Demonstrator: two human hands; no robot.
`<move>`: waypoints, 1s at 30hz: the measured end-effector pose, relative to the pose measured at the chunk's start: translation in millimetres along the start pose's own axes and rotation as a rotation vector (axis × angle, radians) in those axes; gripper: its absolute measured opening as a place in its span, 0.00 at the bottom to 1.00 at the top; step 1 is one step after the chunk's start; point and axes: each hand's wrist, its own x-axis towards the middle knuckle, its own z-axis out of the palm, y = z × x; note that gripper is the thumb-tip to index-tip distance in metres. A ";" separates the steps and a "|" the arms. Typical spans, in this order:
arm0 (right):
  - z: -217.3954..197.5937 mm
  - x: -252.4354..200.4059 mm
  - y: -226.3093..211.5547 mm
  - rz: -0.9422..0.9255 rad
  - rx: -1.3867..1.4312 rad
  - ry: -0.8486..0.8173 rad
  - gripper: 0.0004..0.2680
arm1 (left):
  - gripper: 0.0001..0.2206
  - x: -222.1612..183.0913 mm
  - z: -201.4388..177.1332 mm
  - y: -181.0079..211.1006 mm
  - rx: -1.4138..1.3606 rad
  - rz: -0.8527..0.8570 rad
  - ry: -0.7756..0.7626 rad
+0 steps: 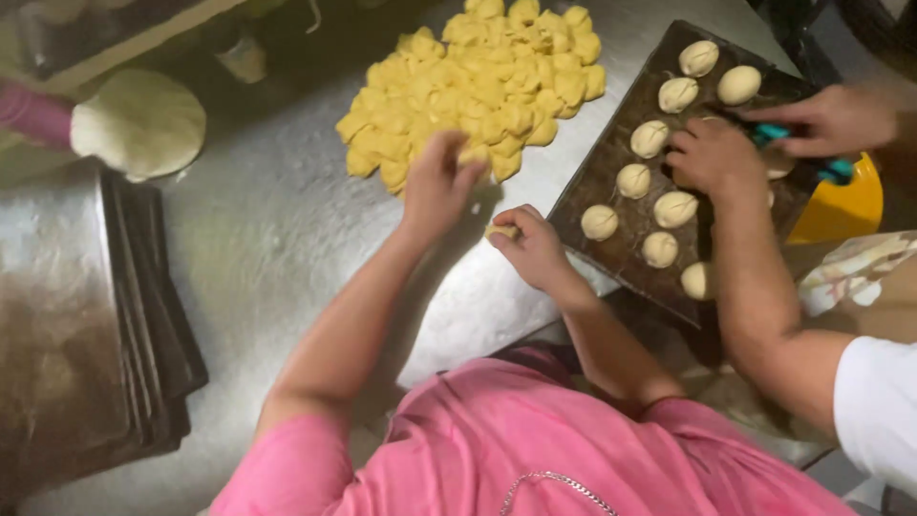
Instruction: Shaping dough into small balls and arranging them on baking trays
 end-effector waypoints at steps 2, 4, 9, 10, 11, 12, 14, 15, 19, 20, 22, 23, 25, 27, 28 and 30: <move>-8.7 16.4 -2.1 -0.020 0.022 0.071 0.10 | 0.14 76.1 44.8 -13.2 0.134 0.129 0.004; -21.0 23.1 -19.1 0.199 0.123 0.010 0.07 | 0.06 137.7 79.9 -10.4 0.253 0.188 -0.218; -20.9 -3.6 -32.1 -0.006 0.123 -0.039 0.05 | 0.03 220.2 153.9 -69.6 0.610 0.454 -0.249; -17.6 -10.6 -33.6 -0.107 0.107 -0.068 0.08 | 0.06 235.9 164.2 -84.6 0.907 0.537 -0.274; -17.5 -13.2 -33.2 -0.105 0.107 -0.067 0.08 | 0.06 248.9 167.7 -64.6 0.906 0.537 -0.276; -16.9 -16.9 -32.9 -0.179 -0.017 -0.153 0.09 | 0.09 261.0 170.8 -44.8 1.034 0.413 -0.467; -19.3 -15.1 -43.6 -0.242 -0.139 -0.241 0.11 | 0.15 280.2 190.0 -25.9 1.151 0.279 -0.668; -21.9 -8.1 -55.4 -0.271 -0.193 -0.218 0.13 | 0.17 288.5 204.5 -26.5 1.056 0.283 -0.659; -24.2 -2.9 -72.6 -0.283 -0.243 -0.183 0.13 | 0.15 297.6 264.2 -57.6 1.015 0.128 -0.814; -24.6 0.4 -69.9 -0.282 -0.248 -0.176 0.13 | 0.15 301.6 279.6 -73.4 1.013 0.136 -0.814; -25.5 -1.5 -69.7 -0.270 -0.239 -0.179 0.11 | 0.16 300.3 306.8 -103.9 0.960 0.325 -0.809; -23.7 -0.8 -65.5 -0.274 -0.239 -0.186 0.11 | 0.16 289.2 280.3 -87.3 0.960 0.320 -0.804; -20.7 -1.8 -60.9 -0.186 -0.302 -0.259 0.20 | 0.09 264.4 224.4 -50.0 0.173 0.583 -0.393; -11.3 -13.5 -49.8 -0.259 -0.353 -0.184 0.12 | 0.02 189.1 114.6 -21.7 0.079 0.570 -0.290; -5.3 -15.4 -44.1 -0.324 -0.404 -0.102 0.06 | 0.11 168.0 70.4 19.3 -0.021 0.559 -0.196; 6.2 -19.5 -21.1 -0.367 -0.358 -0.079 0.07 | 0.08 78.4 -9.0 -24.3 0.049 0.339 -0.067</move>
